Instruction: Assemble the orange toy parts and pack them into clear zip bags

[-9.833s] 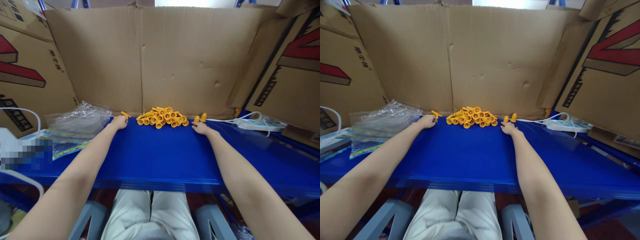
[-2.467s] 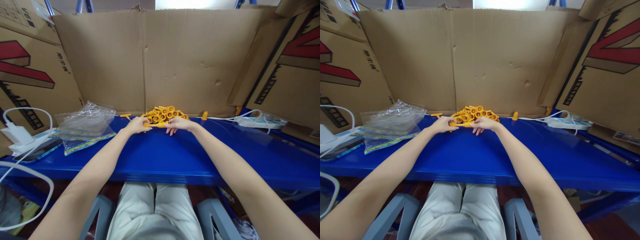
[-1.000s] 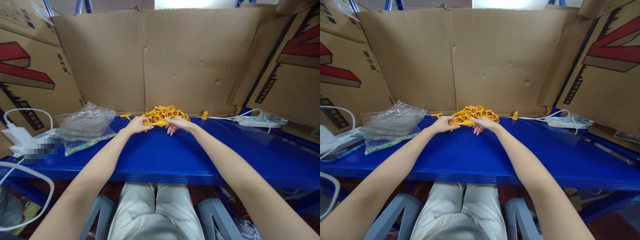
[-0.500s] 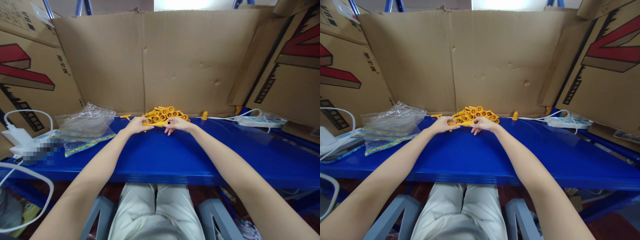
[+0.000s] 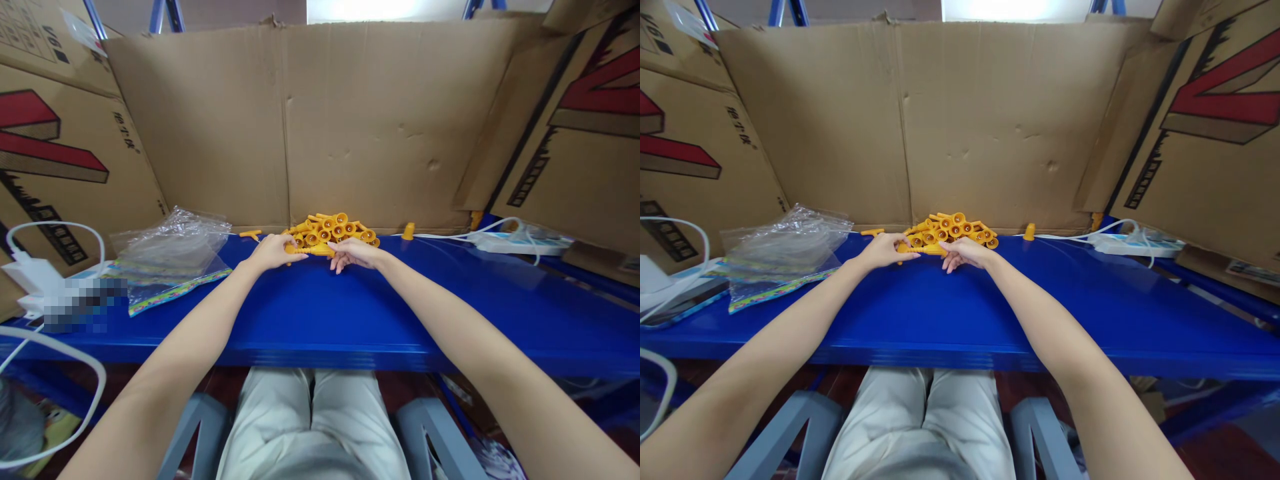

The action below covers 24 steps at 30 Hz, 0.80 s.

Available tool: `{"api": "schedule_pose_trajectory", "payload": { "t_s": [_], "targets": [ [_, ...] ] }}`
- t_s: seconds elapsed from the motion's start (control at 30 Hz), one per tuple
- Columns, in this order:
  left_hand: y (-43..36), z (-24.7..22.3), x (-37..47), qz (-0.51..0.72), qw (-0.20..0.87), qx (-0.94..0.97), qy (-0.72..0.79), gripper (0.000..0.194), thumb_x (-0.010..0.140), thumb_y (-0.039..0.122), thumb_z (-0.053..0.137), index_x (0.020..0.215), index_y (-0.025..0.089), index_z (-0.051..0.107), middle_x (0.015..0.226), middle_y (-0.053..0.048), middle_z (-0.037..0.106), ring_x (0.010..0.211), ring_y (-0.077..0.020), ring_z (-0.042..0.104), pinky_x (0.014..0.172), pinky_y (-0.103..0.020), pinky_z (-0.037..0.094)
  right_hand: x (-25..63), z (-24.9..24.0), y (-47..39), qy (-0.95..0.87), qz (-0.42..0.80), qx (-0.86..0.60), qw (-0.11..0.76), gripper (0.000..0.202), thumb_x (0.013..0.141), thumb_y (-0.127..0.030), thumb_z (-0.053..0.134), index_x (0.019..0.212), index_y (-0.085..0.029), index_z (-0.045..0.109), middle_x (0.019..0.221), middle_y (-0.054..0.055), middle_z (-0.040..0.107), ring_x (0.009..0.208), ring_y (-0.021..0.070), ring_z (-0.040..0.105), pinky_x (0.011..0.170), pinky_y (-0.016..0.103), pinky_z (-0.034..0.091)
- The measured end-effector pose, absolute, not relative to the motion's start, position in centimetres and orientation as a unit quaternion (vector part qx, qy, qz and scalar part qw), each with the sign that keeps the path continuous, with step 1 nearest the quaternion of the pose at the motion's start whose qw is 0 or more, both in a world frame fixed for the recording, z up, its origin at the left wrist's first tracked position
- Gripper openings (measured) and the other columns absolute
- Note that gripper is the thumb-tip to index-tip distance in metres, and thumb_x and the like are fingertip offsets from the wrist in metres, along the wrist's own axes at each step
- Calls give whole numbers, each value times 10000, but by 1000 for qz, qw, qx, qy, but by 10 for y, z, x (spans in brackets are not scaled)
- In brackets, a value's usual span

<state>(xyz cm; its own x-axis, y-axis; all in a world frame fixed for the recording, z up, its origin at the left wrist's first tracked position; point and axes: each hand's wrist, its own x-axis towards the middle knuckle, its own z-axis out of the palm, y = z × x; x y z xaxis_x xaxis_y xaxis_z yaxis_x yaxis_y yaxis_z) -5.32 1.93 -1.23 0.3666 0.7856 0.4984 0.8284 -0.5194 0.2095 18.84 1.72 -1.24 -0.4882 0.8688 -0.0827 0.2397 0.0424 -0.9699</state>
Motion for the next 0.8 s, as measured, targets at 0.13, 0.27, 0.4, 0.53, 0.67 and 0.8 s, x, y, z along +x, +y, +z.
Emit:
{"api": "schedule_pose_trajectory", "payload": {
  "t_s": [0.13, 0.27, 0.4, 0.53, 0.67, 0.8],
  "targets": [
    [18, -11, -52, -282, 57, -823, -489, 478, 665, 639, 639, 820, 188, 678, 561, 12, 569, 531, -137, 491, 529, -246, 282, 188, -13, 19, -635, 587, -419, 277, 394, 973, -377, 408, 764, -104, 601, 592, 86, 679, 473, 116, 624, 489, 185, 514],
    [17, -10, -52, -280, 67, -823, -490, 474, 670, 636, 644, 831, 191, 681, 583, 2, 590, 550, -146, 515, 549, -246, 293, 186, -15, 22, -607, 614, -425, 274, 433, 984, -394, 363, 752, -110, 594, 568, 78, 665, 437, 108, 605, 445, 172, 488],
    [15, -9, -51, -271, 78, -819, -499, 481, 674, 644, 645, 855, 200, 683, 612, -9, 616, 582, -164, 548, 564, -250, 298, 183, -15, 21, -587, 629, -427, 276, 447, 986, -404, 353, 736, -114, 584, 545, 71, 659, 402, 99, 587, 409, 160, 463],
    [14, -8, -50, -262, 88, -813, -512, 507, 672, 668, 639, 884, 210, 687, 640, -22, 637, 621, -182, 578, 585, -252, 313, 182, -13, 19, -570, 641, -428, 284, 453, 990, -396, 341, 727, -116, 581, 530, 76, 660, 411, 106, 599, 430, 163, 486],
    [11, -6, -48, -252, 112, -807, -522, 530, 679, 681, 625, 910, 208, 685, 685, -41, 661, 668, -206, 606, 606, -261, 344, 182, -13, 19, -562, 651, -420, 289, 456, 993, -393, 332, 720, -129, 585, 520, 66, 658, 414, 103, 602, 447, 162, 503],
    [6, -4, -46, -240, 135, -799, -534, 523, 694, 679, 613, 931, 217, 678, 736, -45, 687, 738, -220, 636, 663, -272, 399, 183, -14, 21, -561, 656, -414, 290, 460, 995, -381, 325, 722, -131, 598, 519, 59, 657, 414, 102, 600, 437, 161, 503]
  ]
}}
